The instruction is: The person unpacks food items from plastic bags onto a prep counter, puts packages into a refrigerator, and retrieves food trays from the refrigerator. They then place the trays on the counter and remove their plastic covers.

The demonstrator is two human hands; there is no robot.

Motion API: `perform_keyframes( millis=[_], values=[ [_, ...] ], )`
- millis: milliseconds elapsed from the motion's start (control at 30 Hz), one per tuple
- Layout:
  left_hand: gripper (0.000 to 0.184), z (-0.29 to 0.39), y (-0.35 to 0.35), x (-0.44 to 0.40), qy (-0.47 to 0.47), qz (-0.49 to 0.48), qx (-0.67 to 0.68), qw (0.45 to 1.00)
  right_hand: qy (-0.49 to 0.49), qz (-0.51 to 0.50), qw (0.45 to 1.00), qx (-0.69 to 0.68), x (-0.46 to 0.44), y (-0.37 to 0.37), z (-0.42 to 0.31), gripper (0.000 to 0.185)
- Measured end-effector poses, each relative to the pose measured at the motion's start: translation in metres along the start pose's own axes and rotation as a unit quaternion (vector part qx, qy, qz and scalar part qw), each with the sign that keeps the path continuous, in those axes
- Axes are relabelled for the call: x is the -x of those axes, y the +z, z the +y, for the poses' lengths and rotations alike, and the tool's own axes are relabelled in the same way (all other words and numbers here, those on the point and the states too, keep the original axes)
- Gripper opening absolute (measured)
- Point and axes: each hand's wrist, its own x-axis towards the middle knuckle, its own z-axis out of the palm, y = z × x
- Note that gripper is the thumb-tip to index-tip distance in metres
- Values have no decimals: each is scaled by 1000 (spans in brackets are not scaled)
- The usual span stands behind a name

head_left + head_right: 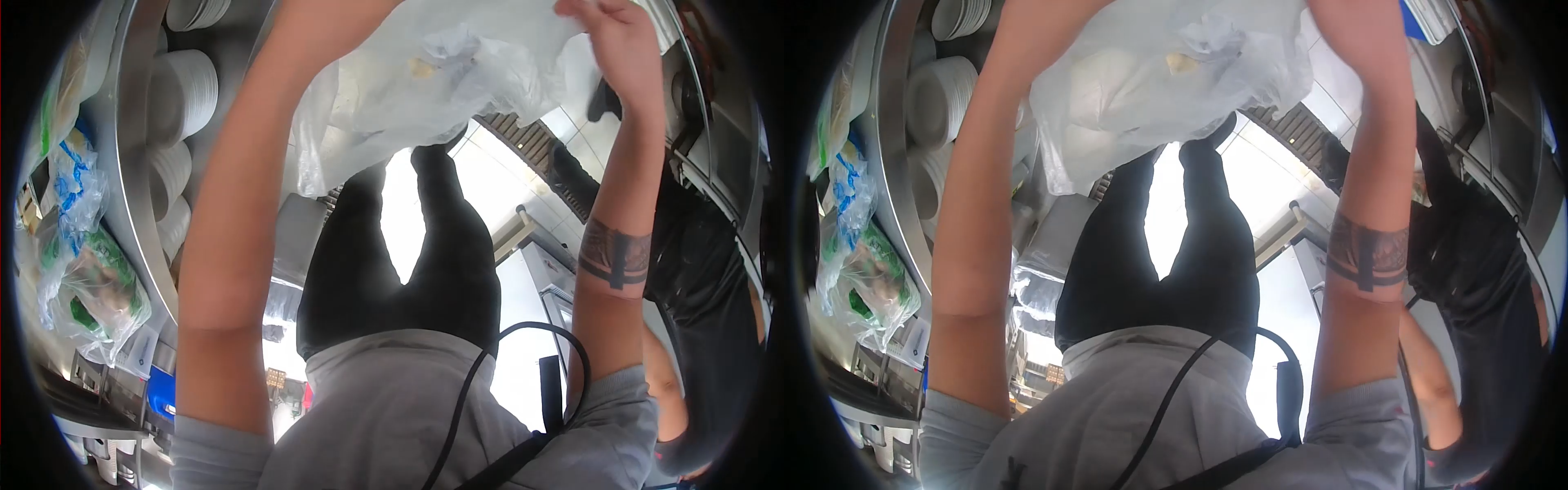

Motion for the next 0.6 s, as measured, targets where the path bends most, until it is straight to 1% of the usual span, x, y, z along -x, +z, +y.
perform_keyframes(
  millis=[33, 67, 100, 133, 167, 200, 233, 267, 333, 400, 433, 467, 500, 533, 567, 600],
  values=[
    [39, 12, -4, -6, 2, -7, 22, 1000, -31, -22, 999, 37, 3, -1, -4, 19],
    [38, 25, -9, -13, 3, -14, 45, 999, -28, -21, 999, 36, 4, 3, -2, 19],
    [34, 42, -20, -22, -96, -65, 12, 993, -33, -36, 998, 44, 7, 8, 1, 20],
    [32, 42, -19, -24, -146, -92, -4, 985, -37, -51, 997, 51, 10, 14, 1, 21],
    [31, 43, -18, -26, -194, -122, -23, 973, -71, -39, 997, -5, 15, 19, -2, 22],
    [29, 35, -14, -28, -159, -49, -35, 985, -65, -39, 997, -7, 17, 19, 1, 22],
    [28, 28, -12, -28, -123, 25, -47, 991, -92, -42, 994, -52, 17, 18, 2, 24],
    [28, 22, -12, -27, -122, 22, -48, 991, -121, -42, 987, -96, 15, 16, 2, 26],
    [27, 18, -16, -28, -49, 65, -59, 995, -119, -30, 987, -105, 17, 7, -10, 27],
    [28, 17, -14, -26, -34, 74, -44, 996, -118, -18, 987, -110, 20, -6, -24, 28],
    [28, 17, -14, -25, -20, 85, -30, 996, -105, -41, 989, -99, 21, -12, -31, 29],
    [28, 17, -16, -24, -20, 86, -28, 996, -99, -52, 989, -93, 21, -12, -30, 29],
    [35, 19, -18, -22, -53, 61, -42, 996, -93, -63, 990, -86, 21, -12, -29, 29],
    [44, 21, -21, -20, -86, 37, -56, 994, -130, -35, 986, -100, 19, -2, -20, 29],
    [44, 21, -20, -16, -86, 38, -56, 994, -149, -20, 983, -107, 19, 3, -15, 29],
    [56, 22, -16, -10, 18, 70, -125, 989, -168, -6, 979, -113, 19, 8, -12, 29]
  ],
)
